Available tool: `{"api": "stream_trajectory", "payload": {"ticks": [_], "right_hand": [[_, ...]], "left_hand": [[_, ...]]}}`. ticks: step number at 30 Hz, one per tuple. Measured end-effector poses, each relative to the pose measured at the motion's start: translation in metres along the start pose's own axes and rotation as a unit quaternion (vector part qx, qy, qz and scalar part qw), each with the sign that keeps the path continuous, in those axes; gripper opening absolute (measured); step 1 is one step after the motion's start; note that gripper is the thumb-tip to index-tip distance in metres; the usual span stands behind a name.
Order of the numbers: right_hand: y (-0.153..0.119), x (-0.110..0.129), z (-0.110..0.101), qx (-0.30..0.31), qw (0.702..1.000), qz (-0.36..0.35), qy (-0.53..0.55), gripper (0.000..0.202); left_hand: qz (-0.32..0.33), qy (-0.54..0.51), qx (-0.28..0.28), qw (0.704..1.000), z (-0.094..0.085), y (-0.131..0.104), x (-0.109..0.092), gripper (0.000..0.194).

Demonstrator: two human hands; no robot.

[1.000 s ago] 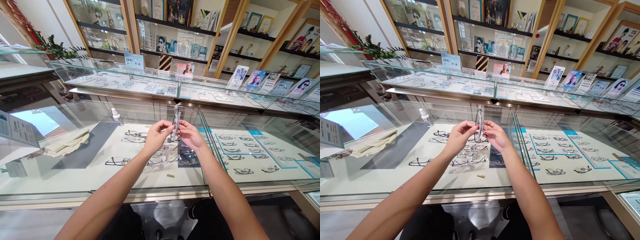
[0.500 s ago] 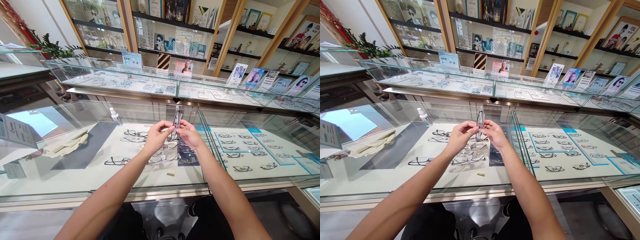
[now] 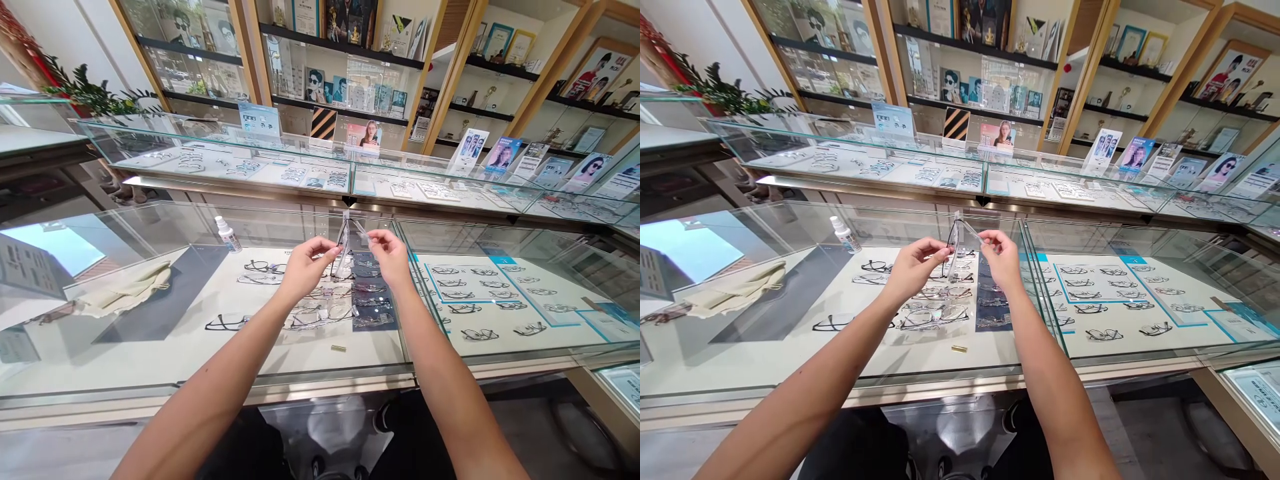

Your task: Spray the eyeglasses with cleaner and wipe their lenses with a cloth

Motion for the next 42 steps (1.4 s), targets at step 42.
{"api": "stream_trajectory", "payload": {"ticks": [42], "right_hand": [[-0.009,0.002,0.015,-0.030,0.993,0.108,0.043,0.028]], "left_hand": [[-0.010,-0.092,-0.069,0.993,0.000,0.001,0.007,0.046]]}}
Point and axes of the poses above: each hand's wrist, its own y-axis towards the middle knuckle, its own z-axis out of the palm, x = y × z, the point moved 2 cm from there along y, towards the middle knuckle
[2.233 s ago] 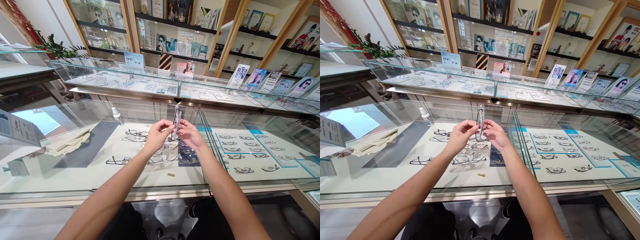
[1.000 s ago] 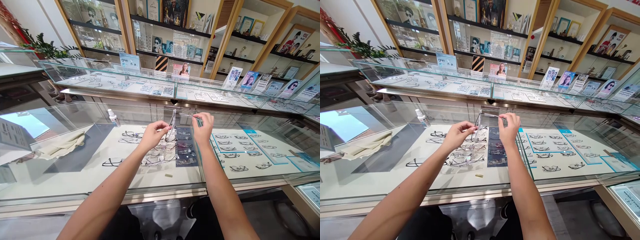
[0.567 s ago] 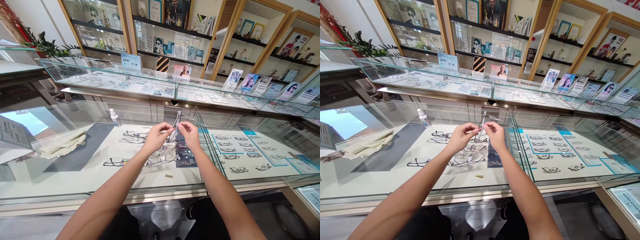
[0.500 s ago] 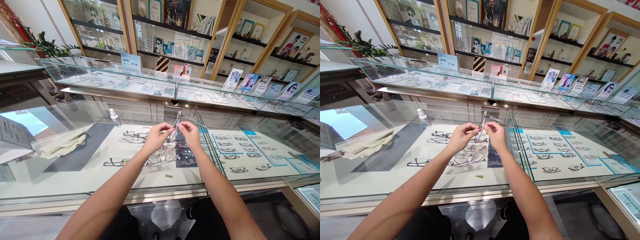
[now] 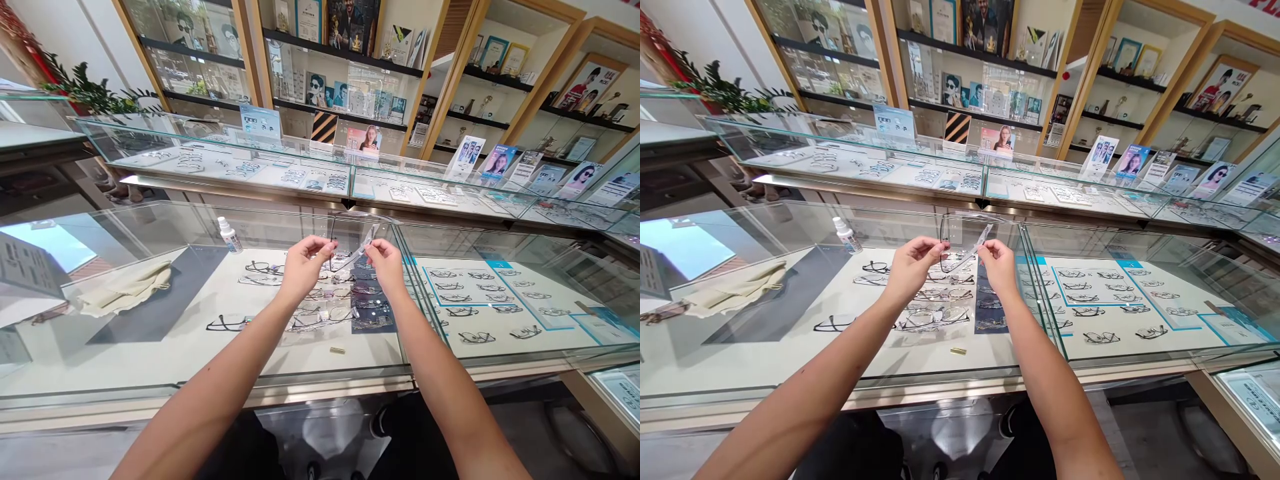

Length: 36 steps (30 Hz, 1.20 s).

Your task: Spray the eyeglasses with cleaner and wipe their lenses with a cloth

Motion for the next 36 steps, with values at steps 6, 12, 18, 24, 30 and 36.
{"api": "stream_trajectory", "payload": {"ticks": [6,12,18,24,30,36], "right_hand": [[0.002,-0.004,-0.002,-0.014,0.998,0.058,0.029,0.028],[-0.001,-0.006,0.002,-0.017,0.992,0.103,0.064,0.030],[-0.004,-0.008,0.003,0.002,0.989,0.136,0.049,0.034],[0.002,0.007,-0.017,-0.114,0.993,-0.022,-0.008,0.028],[-0.005,0.024,-0.015,-0.010,0.986,-0.163,-0.043,0.061],[-0.006,0.019,-0.015,0.002,0.976,-0.203,-0.080,0.054]], "left_hand": [[0.008,-0.057,-0.075,0.996,-0.006,0.004,-0.006,0.049],[0.029,-0.096,-0.121,0.988,-0.010,0.007,-0.004,0.050],[0.048,-0.055,-0.124,0.990,-0.013,0.008,-0.003,0.049],[0.078,0.026,-0.073,0.994,-0.009,0.004,-0.007,0.043],[0.070,0.064,-0.019,0.995,-0.003,0.001,-0.007,0.037],[0.064,0.098,0.017,0.993,-0.002,0.000,-0.008,0.035]]}}
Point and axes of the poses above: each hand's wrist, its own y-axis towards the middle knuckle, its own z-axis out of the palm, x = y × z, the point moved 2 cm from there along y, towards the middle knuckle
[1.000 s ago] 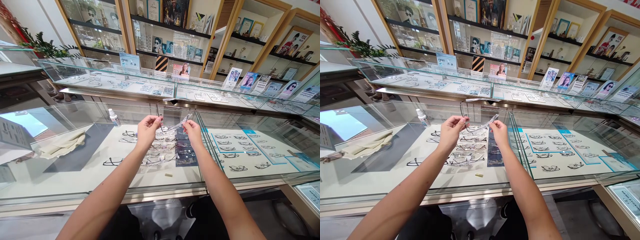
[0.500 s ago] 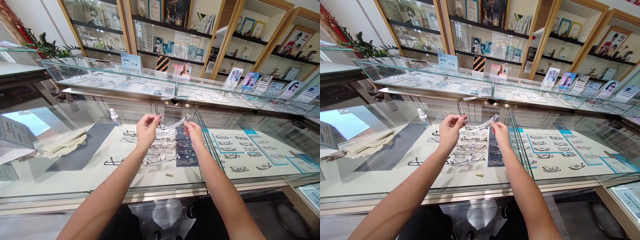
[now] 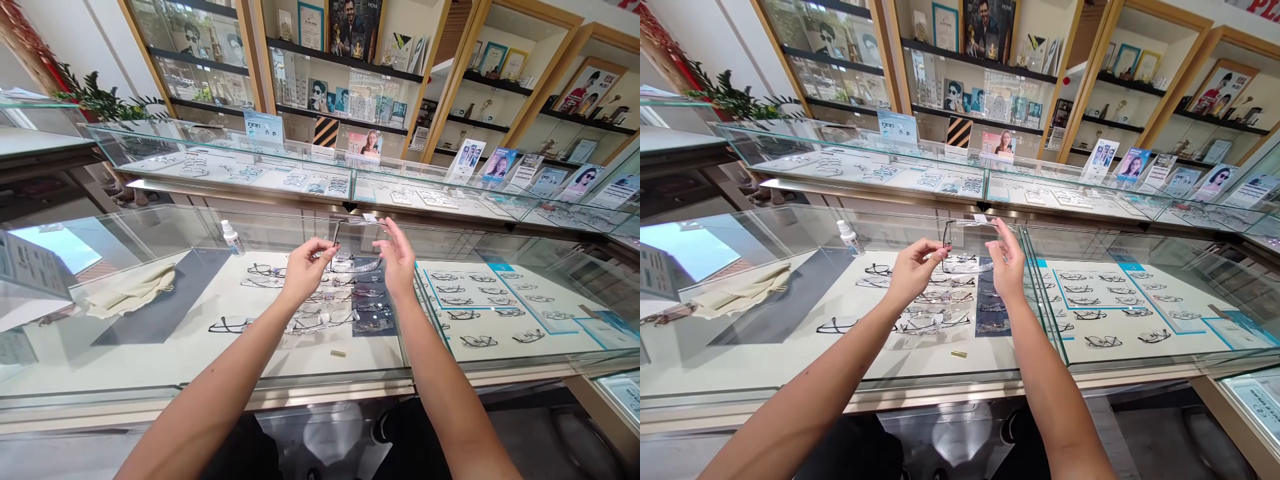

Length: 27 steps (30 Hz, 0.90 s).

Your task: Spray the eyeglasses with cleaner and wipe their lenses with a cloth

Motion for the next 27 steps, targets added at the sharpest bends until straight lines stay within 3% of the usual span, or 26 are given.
{"api": "stream_trajectory", "payload": {"ticks": [9,12,14,18,27], "right_hand": [[-0.004,0.007,0.004,-0.007,1.000,0.003,0.009,0.053],[-0.009,0.008,0.010,-0.022,1.000,-0.007,0.019,0.039],[-0.014,0.009,0.018,0.016,1.000,-0.006,-0.011,0.031],[-0.024,0.009,0.036,0.119,0.989,-0.027,-0.086,0.035],[-0.032,0.007,0.042,0.125,0.988,-0.042,-0.075,0.020]], "left_hand": [[-0.010,-0.018,0.006,1.000,0.001,0.001,0.001,0.036],[-0.012,-0.041,0.007,0.999,0.002,-0.001,0.003,0.034],[-0.008,-0.047,0.008,0.999,0.003,-0.002,0.003,0.032],[0.007,-0.044,0.014,0.999,0.005,-0.004,0.000,0.029],[-0.076,-0.137,0.057,0.986,0.008,-0.006,-0.003,0.028]]}}
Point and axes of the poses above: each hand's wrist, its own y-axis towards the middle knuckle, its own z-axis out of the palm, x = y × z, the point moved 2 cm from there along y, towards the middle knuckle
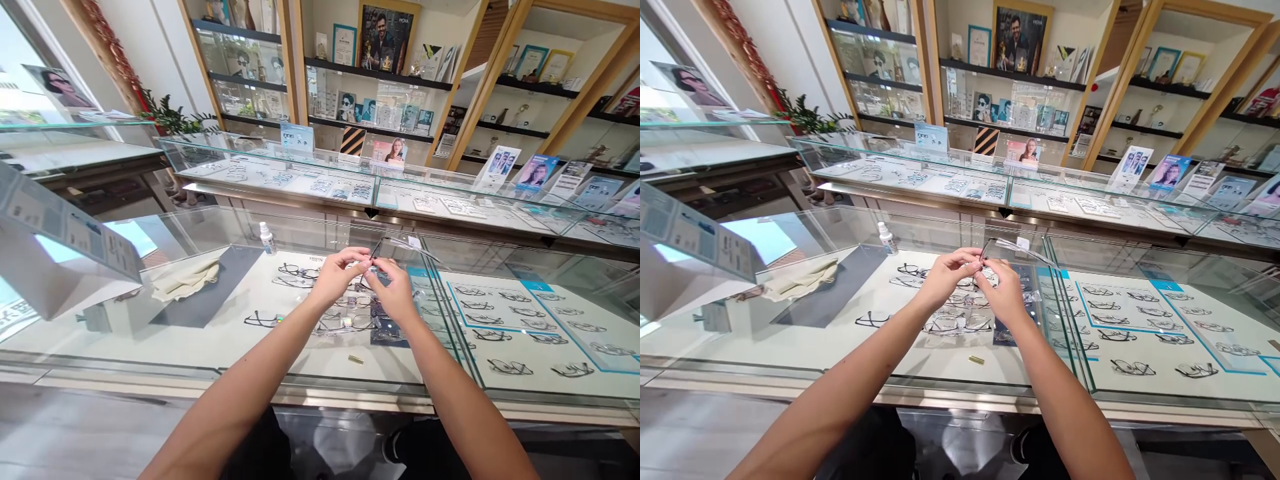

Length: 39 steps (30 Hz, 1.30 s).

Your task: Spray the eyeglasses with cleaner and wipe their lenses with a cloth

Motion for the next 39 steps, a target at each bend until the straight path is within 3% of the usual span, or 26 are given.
{"api": "stream_trajectory", "payload": {"ticks": [6,7,9,11,14,16,20,26,29,34,36,39], "right_hand": [[-0.001,-0.001,-0.003,-0.022,0.999,0.038,-0.019,0.017],[-0.001,-0.003,-0.004,-0.026,0.999,0.042,-0.022,0.018],[0.000,-0.006,-0.007,-0.030,0.998,0.048,-0.024,0.021],[0.000,-0.010,-0.010,-0.035,0.998,0.054,-0.024,0.022],[0.001,-0.015,-0.013,-0.046,0.997,0.062,-0.006,0.023],[0.002,-0.016,-0.015,-0.050,0.997,0.064,0.006,0.024],[0.001,-0.017,-0.016,-0.046,0.997,0.065,0.011,0.024],[0.002,-0.017,-0.017,-0.044,0.997,0.064,0.006,0.024],[0.002,-0.016,-0.017,-0.042,0.997,0.065,0.008,0.024],[0.002,-0.017,-0.018,-0.044,0.996,0.076,0.010,0.024],[0.003,-0.017,-0.019,-0.049,0.996,0.077,0.012,0.023],[0.006,-0.017,-0.022,-0.059,0.995,0.080,0.018,0.022]], "left_hand": [[-0.002,0.051,0.029,0.998,0.001,-0.001,-0.001,0.028],[0.009,0.080,0.019,0.997,-0.003,0.001,-0.004,0.027],[0.040,0.148,-0.055,0.987,-0.019,0.006,-0.012,0.025],[0.065,0.237,-0.179,0.953,-0.045,0.012,-0.022,0.027],[0.016,0.414,-0.322,0.851,-0.091,0.019,-0.033,0.037],[-0.079,0.486,-0.340,0.801,-0.119,0.024,-0.032,0.049],[-0.228,0.533,-0.292,0.761,-0.157,0.034,-0.016,0.068],[-0.315,0.539,-0.228,0.747,-0.178,0.044,0.006,0.080],[-0.315,0.529,-0.218,0.757,-0.183,0.046,0.010,0.083],[-0.303,0.533,-0.237,0.754,-0.184,0.045,0.008,0.073],[-0.271,0.542,-0.252,0.754,-0.180,0.043,0.001,0.066],[-0.154,0.543,-0.291,0.773,-0.168,0.036,-0.018,0.051]]}}
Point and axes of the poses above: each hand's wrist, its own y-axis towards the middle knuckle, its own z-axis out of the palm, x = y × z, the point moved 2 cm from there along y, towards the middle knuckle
